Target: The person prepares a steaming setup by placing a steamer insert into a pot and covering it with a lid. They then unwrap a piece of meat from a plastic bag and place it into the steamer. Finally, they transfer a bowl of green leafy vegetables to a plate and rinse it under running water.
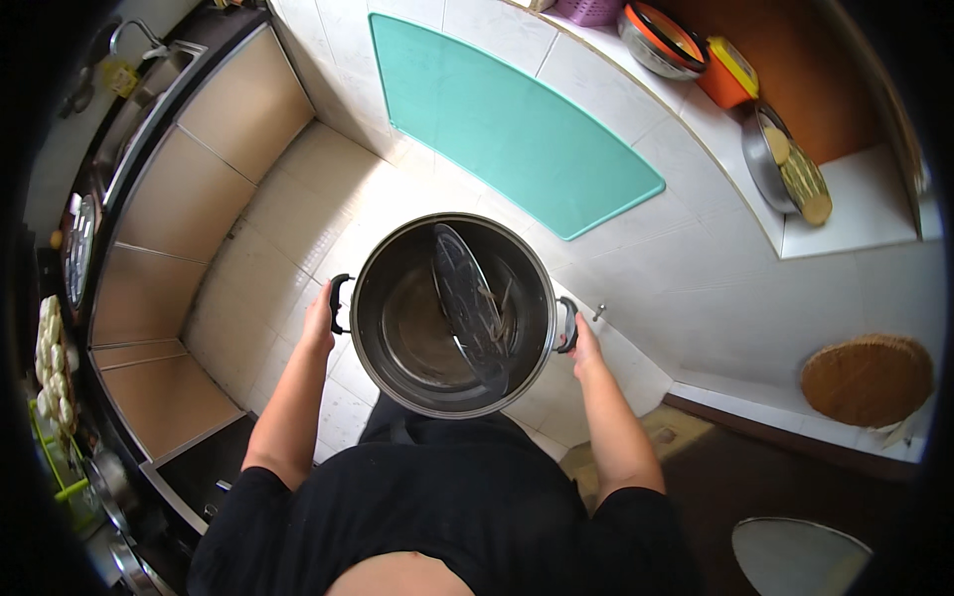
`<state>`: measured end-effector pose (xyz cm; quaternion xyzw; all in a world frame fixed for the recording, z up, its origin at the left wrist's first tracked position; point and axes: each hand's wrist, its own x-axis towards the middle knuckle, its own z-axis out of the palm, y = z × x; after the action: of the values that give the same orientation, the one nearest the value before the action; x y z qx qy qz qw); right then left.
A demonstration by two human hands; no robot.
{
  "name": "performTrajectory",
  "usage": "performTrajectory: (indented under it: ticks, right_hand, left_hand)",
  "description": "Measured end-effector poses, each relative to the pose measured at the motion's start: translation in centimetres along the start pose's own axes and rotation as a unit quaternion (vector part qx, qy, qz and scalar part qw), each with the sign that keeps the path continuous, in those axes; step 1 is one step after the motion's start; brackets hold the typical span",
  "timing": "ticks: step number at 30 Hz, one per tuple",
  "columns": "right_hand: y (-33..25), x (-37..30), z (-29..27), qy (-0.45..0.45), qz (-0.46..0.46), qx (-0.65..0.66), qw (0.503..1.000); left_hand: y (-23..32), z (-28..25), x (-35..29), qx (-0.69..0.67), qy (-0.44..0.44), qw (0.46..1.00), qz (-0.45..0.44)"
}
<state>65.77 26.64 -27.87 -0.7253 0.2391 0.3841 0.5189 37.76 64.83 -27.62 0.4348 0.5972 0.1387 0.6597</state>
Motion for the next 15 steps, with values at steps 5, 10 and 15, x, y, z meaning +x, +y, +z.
performTrajectory:
  ticks: [5, 10, 15]
  right_hand:
    - [2.8, 2.2, 1.4, 0.085, 0.111, -0.040, 0.989]
    - [7.4, 6.8, 2.7, 0.105, 0.173, 0.005, 0.979]
    - [11.3, 12.6, 1.4, 0.079, 0.197, 0.062, 0.975]
  left_hand:
    - [-0.2, 3.8, 7.6, 0.147, -0.055, 0.986, -0.048]
    - [-2.3, 5.6, 11.9, 0.189, -0.061, 0.976, -0.092]
    - [-6.1, 9.1, 14.5, 0.172, 0.003, 0.981, -0.096]
